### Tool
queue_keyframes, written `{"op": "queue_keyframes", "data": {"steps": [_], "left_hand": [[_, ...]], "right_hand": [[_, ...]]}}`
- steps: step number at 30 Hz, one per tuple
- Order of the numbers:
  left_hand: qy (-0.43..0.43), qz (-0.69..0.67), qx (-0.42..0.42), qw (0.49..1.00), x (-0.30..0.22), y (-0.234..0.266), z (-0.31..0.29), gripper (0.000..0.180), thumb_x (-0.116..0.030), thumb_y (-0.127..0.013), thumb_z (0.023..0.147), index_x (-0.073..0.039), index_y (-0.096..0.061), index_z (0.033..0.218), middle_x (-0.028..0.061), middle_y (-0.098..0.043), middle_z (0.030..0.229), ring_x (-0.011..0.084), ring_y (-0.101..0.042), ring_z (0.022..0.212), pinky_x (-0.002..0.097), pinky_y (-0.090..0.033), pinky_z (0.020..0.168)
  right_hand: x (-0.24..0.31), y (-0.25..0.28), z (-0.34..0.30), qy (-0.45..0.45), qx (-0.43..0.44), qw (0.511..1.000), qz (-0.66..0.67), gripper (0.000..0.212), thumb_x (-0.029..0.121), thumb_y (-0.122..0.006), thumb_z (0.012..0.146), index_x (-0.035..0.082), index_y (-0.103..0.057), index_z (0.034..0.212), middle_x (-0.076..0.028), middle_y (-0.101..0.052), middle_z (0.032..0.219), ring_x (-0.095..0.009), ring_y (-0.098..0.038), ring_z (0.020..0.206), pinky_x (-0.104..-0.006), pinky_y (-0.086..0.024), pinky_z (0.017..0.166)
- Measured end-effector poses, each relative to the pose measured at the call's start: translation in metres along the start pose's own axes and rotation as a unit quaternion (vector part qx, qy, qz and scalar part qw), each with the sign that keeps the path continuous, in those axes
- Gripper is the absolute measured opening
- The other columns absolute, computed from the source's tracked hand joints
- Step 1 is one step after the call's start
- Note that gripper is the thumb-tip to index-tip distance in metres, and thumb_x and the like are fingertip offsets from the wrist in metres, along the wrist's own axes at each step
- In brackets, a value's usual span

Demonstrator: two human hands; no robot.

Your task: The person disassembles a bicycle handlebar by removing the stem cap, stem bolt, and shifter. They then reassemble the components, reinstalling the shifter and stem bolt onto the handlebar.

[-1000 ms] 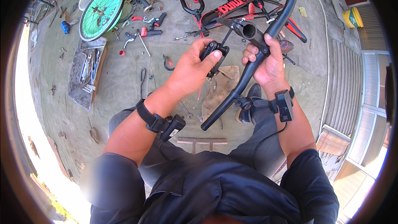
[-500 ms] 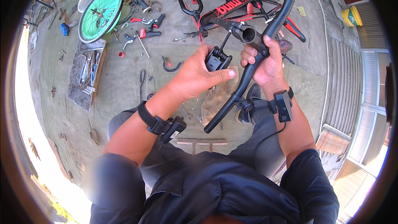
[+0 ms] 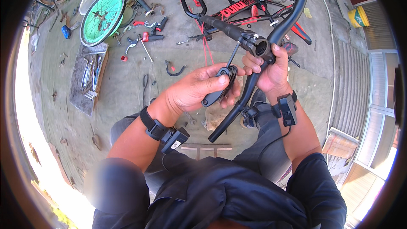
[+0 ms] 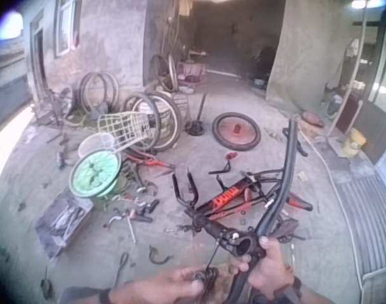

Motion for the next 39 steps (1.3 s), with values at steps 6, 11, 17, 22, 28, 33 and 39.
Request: {"op": "queue_keyframes", "data": {"steps": [6,11,17,22,28,33,39], "left_hand": [[-0.057,0.089,-0.073,0.992,-0.007,0.002,-0.003,0.069,-0.039,-0.07,0.094,0.002,-0.046,0.144,0.0116,-0.065,0.112,0.0219,-0.066,0.095,0.0328,-0.052,0.082],[-0.078,0.027,-0.072,0.994,-0.008,0.007,-0.002,0.062,-0.038,-0.07,0.094,0.001,-0.049,0.138,0.0149,-0.065,0.116,0.0249,-0.067,0.102,0.034,-0.053,0.087],[-0.091,0.009,-0.097,0.991,-0.005,0.009,-0.004,0.056,-0.041,-0.068,0.095,0.0,-0.052,0.13,0.0173,-0.067,0.11,0.027,-0.068,0.092,0.0373,-0.054,0.084],[-0.064,-0.084,-0.121,0.987,-0.002,0.014,0.001,0.046,-0.039,-0.067,0.097,-0.001,-0.056,0.121,0.0075,-0.065,0.1,0.0192,-0.066,0.078,0.0308,-0.055,0.069],[-0.136,0.007,-0.096,0.986,-0.001,0.012,0.001,0.061,-0.045,-0.078,0.086,-0.005,-0.049,0.122,0.0117,-0.06,0.1,0.0191,-0.062,0.076,0.0282,-0.047,0.057],[-0.104,0.025,-0.117,0.987,-0.002,0.014,0.001,0.057,-0.041,-0.075,0.089,-0.003,-0.05,0.123,0.0123,-0.061,0.104,0.0203,-0.064,0.079,0.0288,-0.05,0.06],[-0.02,-0.011,-0.141,0.99,0.006,0.012,-0.001,0.054,-0.046,-0.046,0.104,0.003,-0.055,0.126,0.0158,-0.068,0.106,0.0266,-0.07,0.09,0.0355,-0.057,0.072]], "right_hand": [[0.004,0.005,-0.004,0.023,-0.032,0.999,-0.012,0.041,0.043,-0.059,0.091,0.01,-0.064,0.114,0.0,-0.048,0.072,-0.017,-0.049,0.066,-0.0387,-0.048,0.067],[0.008,0.007,-0.004,0.031,-0.033,0.999,0.001,0.041,0.043,-0.059,0.091,0.01,-0.064,0.115,-0.001,-0.048,0.072,-0.017,-0.049,0.066,-0.0391,-0.048,0.067],[0.009,0.005,-0.004,0.032,-0.023,0.999,0.001,0.043,0.044,-0.059,0.09,0.008,-0.064,0.114,-0.001,-0.047,0.072,-0.016,-0.049,0.066,-0.0384,-0.047,0.067],[0.009,-0.003,-0.004,0.023,-0.017,0.999,-0.022,0.046,0.045,-0.059,0.09,0.006,-0.064,0.113,0.0,-0.047,0.071,-0.015,-0.049,0.065,-0.0378,-0.047,0.066],[0.008,-0.003,-0.004,0.028,-0.022,0.999,-0.007,0.046,0.046,-0.059,0.09,0.006,-0.064,0.112,0.001,-0.047,0.071,-0.015,-0.049,0.064,-0.0368,-0.046,0.066],[0.008,0.0,-0.004,0.026,-0.018,0.999,-0.003,0.046,0.046,-0.059,0.089,0.005,-0.063,0.111,0.001,-0.046,0.07,-0.015,-0.048,0.063,-0.0366,-0.046,0.065],[0.009,-0.006,-0.005,0.024,-0.053,0.997,-0.047,0.046,0.051,-0.061,0.086,0.008,-0.064,0.102,0.003,-0.044,0.068,-0.013,-0.045,0.061,-0.0332,-0.043,0.062]]}}
Point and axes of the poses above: each hand's wrist, its own z-axis towards the middle knuckle, its own y-axis out of the back of the hand, x = y × z, the point moved 4 cm from there along z, towards the middle knuckle
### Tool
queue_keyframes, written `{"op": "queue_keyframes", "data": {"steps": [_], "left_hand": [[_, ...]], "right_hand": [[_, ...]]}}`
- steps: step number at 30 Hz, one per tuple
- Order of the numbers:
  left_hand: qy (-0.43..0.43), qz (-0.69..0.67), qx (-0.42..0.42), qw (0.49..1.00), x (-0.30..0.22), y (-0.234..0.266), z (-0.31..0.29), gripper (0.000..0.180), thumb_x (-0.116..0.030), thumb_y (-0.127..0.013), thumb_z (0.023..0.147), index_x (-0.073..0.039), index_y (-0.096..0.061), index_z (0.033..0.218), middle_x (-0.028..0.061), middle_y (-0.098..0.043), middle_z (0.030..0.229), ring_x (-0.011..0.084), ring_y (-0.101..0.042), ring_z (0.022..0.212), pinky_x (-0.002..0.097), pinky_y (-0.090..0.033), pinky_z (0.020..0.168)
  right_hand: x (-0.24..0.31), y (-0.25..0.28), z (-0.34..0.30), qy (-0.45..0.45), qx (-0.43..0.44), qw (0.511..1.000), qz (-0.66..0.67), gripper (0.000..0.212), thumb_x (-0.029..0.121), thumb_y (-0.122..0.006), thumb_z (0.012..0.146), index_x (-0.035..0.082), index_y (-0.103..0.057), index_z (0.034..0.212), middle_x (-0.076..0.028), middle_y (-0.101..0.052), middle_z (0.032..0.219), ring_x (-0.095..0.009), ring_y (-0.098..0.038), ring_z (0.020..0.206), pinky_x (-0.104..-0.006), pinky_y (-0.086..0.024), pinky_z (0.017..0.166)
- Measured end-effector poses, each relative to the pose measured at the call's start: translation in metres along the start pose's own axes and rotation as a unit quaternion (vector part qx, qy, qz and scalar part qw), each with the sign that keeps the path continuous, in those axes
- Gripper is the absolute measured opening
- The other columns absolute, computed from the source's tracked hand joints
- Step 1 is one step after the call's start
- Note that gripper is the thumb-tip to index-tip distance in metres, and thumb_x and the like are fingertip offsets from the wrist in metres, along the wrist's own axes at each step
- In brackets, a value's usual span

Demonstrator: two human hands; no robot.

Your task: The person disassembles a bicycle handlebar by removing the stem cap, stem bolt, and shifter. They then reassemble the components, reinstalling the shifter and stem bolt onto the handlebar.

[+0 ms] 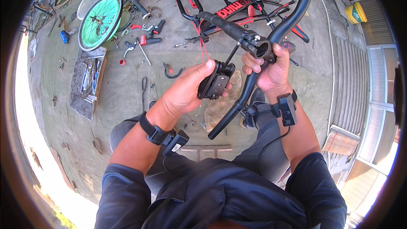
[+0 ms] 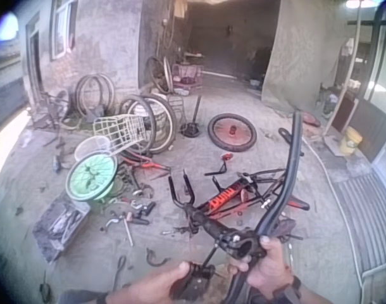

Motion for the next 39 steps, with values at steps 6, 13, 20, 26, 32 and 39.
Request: {"op": "queue_keyframes", "data": {"steps": [6,13,20,26,32,39], "left_hand": [[0.015,-0.024,0.039,0.999,-0.002,-0.006,0.002,0.051,-0.045,-0.04,0.107,0.001,-0.057,0.121,0.0169,-0.069,0.103,0.0293,-0.072,0.082,0.036,-0.058,0.069],[-0.003,-0.039,0.002,0.999,-0.001,-0.007,0.0,0.049,-0.046,-0.055,0.101,-0.001,-0.052,0.121,0.013,-0.065,0.096,0.0232,-0.069,0.063,0.0298,-0.054,0.05],[-0.042,0.073,0.044,0.995,-0.002,-0.009,-0.004,0.062,-0.047,-0.07,0.091,-0.001,-0.047,0.125,0.0103,-0.062,0.098,0.0191,-0.066,0.063,0.0278,-0.052,0.049],[-0.043,0.038,0.037,0.998,-0.005,-0.01,-0.001,0.058,-0.048,-0.06,0.095,0.004,-0.054,0.122,0.0148,-0.066,0.104,0.025,-0.069,0.088,0.0347,-0.056,0.064],[-0.007,-0.07,0.041,0.997,-0.01,-0.008,-0.004,0.049,-0.044,-0.052,0.102,0.001,-0.056,0.121,0.0167,-0.067,0.104,0.0283,-0.071,0.088,0.0385,-0.059,0.072],[-0.057,-0.068,0.013,0.996,-0.009,-0.007,-0.006,0.038,-0.04,-0.056,0.103,-0.004,-0.054,0.115,0.0155,-0.068,0.092,0.0264,-0.072,0.08,0.0377,-0.06,0.067]], "right_hand": [[-0.002,-0.004,0.0,-0.006,-0.025,1.0,-0.012,0.044,0.054,-0.063,0.084,0.011,-0.065,0.096,0.004,-0.043,0.067,-0.012,-0.044,0.06,-0.0318,-0.041,0.06],[-0.004,0.0,0.0,-0.011,-0.039,0.999,-0.01,0.047,0.055,-0.063,0.084,0.01,-0.066,0.097,0.005,-0.043,0.067,-0.012,-0.044,0.06,-0.0317,-0.041,0.06],[-0.006,0.0,0.0,-0.011,-0.037,0.999,-0.002,0.047,0.054,-0.062,0.084,0.01,-0.066,0.098,0.005,-0.044,0.067,-0.012,-0.044,0.06,-0.0316,-0.041,0.06],[-0.005,-0.002,0.001,-0.01,-0.036,0.999,0.005,0.046,0.053,-0.061,0.085,0.009,-0.065,0.099,0.005,-0.044,0.067,-0.012,-0.043,0.061,-0.0315,-0.042,0.061],[-0.004,0.001,0.001,-0.008,-0.038,0.999,0.003,0.047,0.052,-0.062,0.085,0.008,-0.064,0.1,0.005,-0.044,0.066,-0.012,-0.043,0.061,-0.0314,-0.042,0.063],[-0.005,0.0,0.001,-0.012,-0.034,0.999,0.009,0.047,0.052,-0.062,0.085,0.008,-0.065,0.1,0.005,-0.044,0.067,-0.012,-0.043,0.061,-0.0314,-0.042,0.063]]}}
Point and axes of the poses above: each hand's wrist, its own z-axis towards the middle knuckle, its own y-axis out of the back of the hand, x = y × z, the point moved 4 cm from there along z, towards the middle knuckle
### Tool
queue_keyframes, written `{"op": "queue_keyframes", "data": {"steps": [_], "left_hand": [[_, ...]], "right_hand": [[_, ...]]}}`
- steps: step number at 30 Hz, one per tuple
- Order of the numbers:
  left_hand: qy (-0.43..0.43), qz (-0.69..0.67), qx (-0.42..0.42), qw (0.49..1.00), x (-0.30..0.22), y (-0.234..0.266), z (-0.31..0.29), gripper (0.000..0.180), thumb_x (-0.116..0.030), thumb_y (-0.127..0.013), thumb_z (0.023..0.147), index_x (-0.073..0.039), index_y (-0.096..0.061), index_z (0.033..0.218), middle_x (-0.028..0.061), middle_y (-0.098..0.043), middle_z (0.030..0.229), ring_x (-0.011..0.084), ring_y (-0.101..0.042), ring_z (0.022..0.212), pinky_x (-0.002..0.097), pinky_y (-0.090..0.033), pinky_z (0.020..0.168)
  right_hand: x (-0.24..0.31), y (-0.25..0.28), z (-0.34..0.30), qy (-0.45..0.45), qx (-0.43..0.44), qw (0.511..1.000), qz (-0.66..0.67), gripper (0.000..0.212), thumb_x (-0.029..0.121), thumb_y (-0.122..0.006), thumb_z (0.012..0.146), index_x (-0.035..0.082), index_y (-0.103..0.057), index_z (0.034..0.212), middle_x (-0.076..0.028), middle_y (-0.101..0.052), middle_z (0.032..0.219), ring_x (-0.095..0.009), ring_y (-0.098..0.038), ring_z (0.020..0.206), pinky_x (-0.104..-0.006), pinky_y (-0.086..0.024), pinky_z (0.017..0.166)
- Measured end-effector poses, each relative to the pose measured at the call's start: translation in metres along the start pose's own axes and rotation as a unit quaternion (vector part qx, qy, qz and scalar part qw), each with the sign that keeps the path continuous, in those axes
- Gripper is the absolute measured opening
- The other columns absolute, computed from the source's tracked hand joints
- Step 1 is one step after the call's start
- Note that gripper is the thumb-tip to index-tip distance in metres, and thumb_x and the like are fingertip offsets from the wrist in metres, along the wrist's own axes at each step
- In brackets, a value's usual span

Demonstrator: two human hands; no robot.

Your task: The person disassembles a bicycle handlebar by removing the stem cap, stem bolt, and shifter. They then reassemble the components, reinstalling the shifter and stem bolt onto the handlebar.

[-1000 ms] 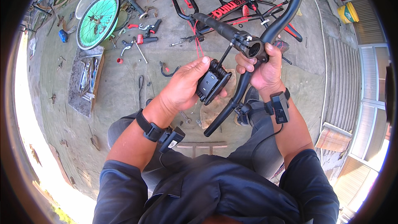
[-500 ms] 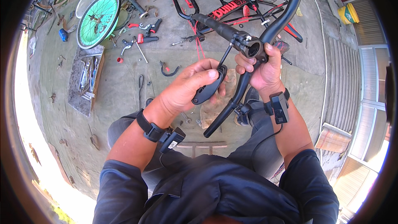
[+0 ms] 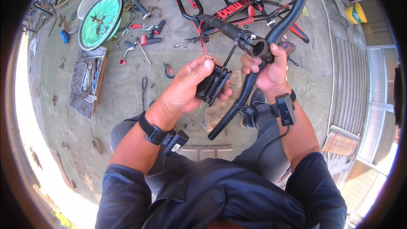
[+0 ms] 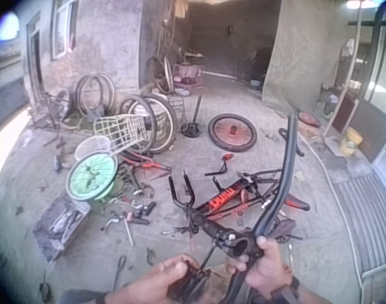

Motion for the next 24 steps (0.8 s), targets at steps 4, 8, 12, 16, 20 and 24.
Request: {"op": "queue_keyframes", "data": {"steps": [4,8,12,16,20,24], "left_hand": [[0.025,-0.005,0.02,0.999,0.0,0.007,0.006,0.044,-0.045,-0.059,0.1,-0.004,-0.053,0.114,0.0139,-0.067,0.092,0.0242,-0.069,0.073,0.0356,-0.058,0.064],[-0.019,-0.028,0.062,0.998,0.005,0.006,0.007,0.049,-0.044,-0.07,0.093,-0.005,-0.051,0.115,0.0109,-0.064,0.096,0.0224,-0.067,0.071,0.0337,-0.056,0.061],[-0.035,0.02,0.072,0.997,0.003,0.008,0.007,0.049,-0.033,-0.079,0.088,-0.005,-0.048,0.115,0.009,-0.06,0.098,0.0231,-0.068,0.074,0.0336,-0.056,0.061],[0.008,0.043,0.035,0.998,0.002,0.008,0.006,0.043,-0.033,-0.069,0.093,-0.002,-0.05,0.117,0.013,-0.062,0.1,0.0275,-0.07,0.08,0.0364,-0.059,0.067],[0.05,0.043,0.005,0.998,0.007,0.007,0.01,0.057,-0.05,-0.054,0.095,0.002,-0.055,0.118,0.0187,-0.067,0.102,0.0323,-0.071,0.087,0.041,-0.059,0.075],[0.082,0.051,0.039,0.995,0.011,0.01,0.009,0.058,-0.05,-0.047,0.098,0.003,-0.057,0.121,0.0178,-0.067,0.099,0.0305,-0.07,0.084,0.0379,-0.057,0.073]], "right_hand": [[-0.001,-0.001,-0.001,-0.003,0.005,1.0,-0.011,0.046,0.052,-0.062,0.085,0.008,-0.066,0.098,0.005,-0.044,0.067,-0.012,-0.043,0.061,-0.0314,-0.042,0.063],[-0.002,-0.002,0.0,-0.004,0.009,1.0,0.0,0.047,0.053,-0.061,0.086,0.008,-0.066,0.098,0.005,-0.044,0.067,-0.012,-0.043,0.061,-0.0315,-0.042,0.062],[0.0,-0.002,0.0,0.002,0.007,1.0,-0.014,0.046,0.053,-0.061,0.085,0.009,-0.066,0.099,0.005,-0.044,0.067,-0.012,-0.044,0.061,-0.0318,-0.042,0.061],[0.0,0.0,-0.001,0.003,0.002,1.0,-0.01,0.044,0.052,-0.062,0.085,0.012,-0.067,0.102,0.004,-0.044,0.067,-0.013,-0.045,0.06,-0.0328,-0.043,0.06],[-0.003,0.003,-0.001,-0.001,0.006,1.0,-0.022,0.042,0.052,-0.064,0.084,0.016,-0.067,0.105,0.003,-0.044,0.068,-0.014,-0.046,0.059,-0.0336,-0.043,0.059],[-0.002,0.007,-0.002,0.007,0.004,1.0,-0.018,0.043,0.052,-0.065,0.083,0.017,-0.067,0.109,0.003,-0.044,0.068,-0.014,-0.046,0.059,-0.0346,-0.044,0.059]]}}
Point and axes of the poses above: each hand's wrist, its own z-axis towards the middle knuckle, its own y-axis out of the back of the hand, x = y × z, the point moved 4 cm from there along z, towards the middle knuckle
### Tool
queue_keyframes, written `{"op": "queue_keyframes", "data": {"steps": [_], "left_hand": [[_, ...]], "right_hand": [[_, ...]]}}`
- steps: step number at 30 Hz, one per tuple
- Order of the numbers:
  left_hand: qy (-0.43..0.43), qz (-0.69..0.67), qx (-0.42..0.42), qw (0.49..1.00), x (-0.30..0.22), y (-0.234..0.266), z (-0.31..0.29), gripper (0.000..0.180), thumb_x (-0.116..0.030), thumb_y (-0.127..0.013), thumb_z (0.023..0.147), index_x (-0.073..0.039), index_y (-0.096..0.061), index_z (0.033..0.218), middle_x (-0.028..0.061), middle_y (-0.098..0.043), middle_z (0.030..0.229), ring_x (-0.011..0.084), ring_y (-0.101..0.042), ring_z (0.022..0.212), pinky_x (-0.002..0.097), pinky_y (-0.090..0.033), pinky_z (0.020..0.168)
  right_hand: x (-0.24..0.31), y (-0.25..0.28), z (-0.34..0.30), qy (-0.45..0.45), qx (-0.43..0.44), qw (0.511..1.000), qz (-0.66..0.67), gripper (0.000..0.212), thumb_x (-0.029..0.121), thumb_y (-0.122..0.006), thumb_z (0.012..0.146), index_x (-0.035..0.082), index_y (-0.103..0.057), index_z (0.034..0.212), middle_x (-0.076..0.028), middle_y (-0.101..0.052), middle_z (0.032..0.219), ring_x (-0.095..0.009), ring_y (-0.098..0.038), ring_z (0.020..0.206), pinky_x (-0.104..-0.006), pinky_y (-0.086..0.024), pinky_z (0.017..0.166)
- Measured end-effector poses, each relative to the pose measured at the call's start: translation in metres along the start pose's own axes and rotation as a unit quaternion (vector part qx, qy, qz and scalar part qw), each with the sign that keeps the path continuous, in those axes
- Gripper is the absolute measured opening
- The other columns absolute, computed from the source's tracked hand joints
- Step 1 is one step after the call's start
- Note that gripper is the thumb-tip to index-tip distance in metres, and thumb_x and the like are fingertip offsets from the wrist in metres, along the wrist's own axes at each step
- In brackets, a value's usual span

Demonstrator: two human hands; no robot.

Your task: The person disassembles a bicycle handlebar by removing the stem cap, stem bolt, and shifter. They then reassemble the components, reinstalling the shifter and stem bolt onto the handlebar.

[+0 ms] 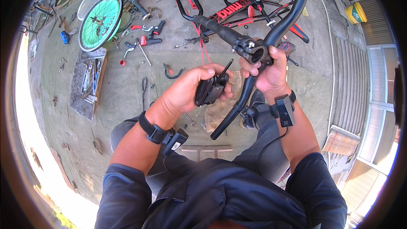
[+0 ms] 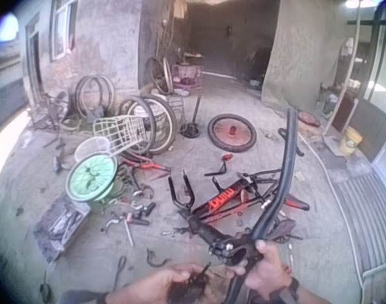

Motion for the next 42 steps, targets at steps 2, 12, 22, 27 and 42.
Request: {"op": "queue_keyframes", "data": {"steps": [2,12,22,27,42], "left_hand": [[-0.001,0.007,0.019,1.0,-0.001,0.002,-0.001,0.055,-0.046,-0.044,0.1,0.002,-0.058,0.122,0.0171,-0.067,0.098,0.0294,-0.069,0.084,0.0373,-0.056,0.073],[-0.074,-0.131,-0.103,0.983,-0.013,0.007,0.002,0.043,-0.036,-0.045,0.106,-0.002,-0.05,0.132,0.019,-0.068,0.099,0.0302,-0.07,0.086,0.041,-0.058,0.079],[-0.033,-0.253,0.003,0.967,-0.007,-0.004,-0.004,0.057,-0.049,-0.054,0.101,-0.007,-0.053,0.138,0.0112,-0.066,0.083,0.0283,-0.066,0.072,0.0415,-0.055,0.067],[-0.054,-0.238,0.022,0.97,-0.011,-0.007,-0.005,0.056,-0.049,-0.053,0.101,-0.003,-0.056,0.133,0.0127,-0.068,0.082,0.0288,-0.068,0.07,0.0413,-0.057,0.068],[-0.127,-0.132,0.0,0.983,-0.02,-0.001,-0.006,0.052,-0.046,-0.053,0.102,-0.001,-0.058,0.127,0.0113,-0.067,0.081,0.0249,-0.066,0.072,0.0373,-0.056,0.07]], "right_hand": [[0.003,0.002,0.0,0.005,0.007,1.0,0.011,0.045,0.051,-0.066,0.083,0.017,-0.067,0.111,0.002,-0.046,0.069,-0.014,-0.046,0.059,-0.0349,-0.045,0.059],[-0.003,-0.008,-0.004,-0.027,0.072,0.997,0.007,0.046,0.038,-0.067,0.084,0.004,-0.058,0.113,-0.005,-0.053,0.07,-0.017,-0.052,0.059,-0.0415,-0.054,0.062],[-0.014,-0.016,-0.008,-0.052,0.112,0.992,-0.033,0.051,0.041,-0.068,0.082,0.002,-0.056,0.113,-0.009,-0.062,0.077,-0.016,-0.056,0.06,-0.0389,-0.054,0.061],[-0.014,-0.016,-0.01,-0.044,0.107,0.992,-0.051,0.053,0.041,-0.069,0.081,0.002,-0.055,0.114,-0.01,-0.064,0.079,-0.015,-0.056,0.06,-0.0358,-0.053,0.06],[-0.014,-0.011,-0.007,-0.026,0.125,0.99,-0.054,0.058,0.046,-0.074,0.074,0.004,-0.056,0.111,-0.009,-0.065,0.085,-0.013,-0.055,0.057,-0.0268,-0.045,0.053]]}}
Point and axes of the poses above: each hand's wrist, its own z-axis towards the middle knuckle, its own y-axis out of the back of the hand, x = y × z, the point moved 4 cm from there along z, towards the middle knuckle
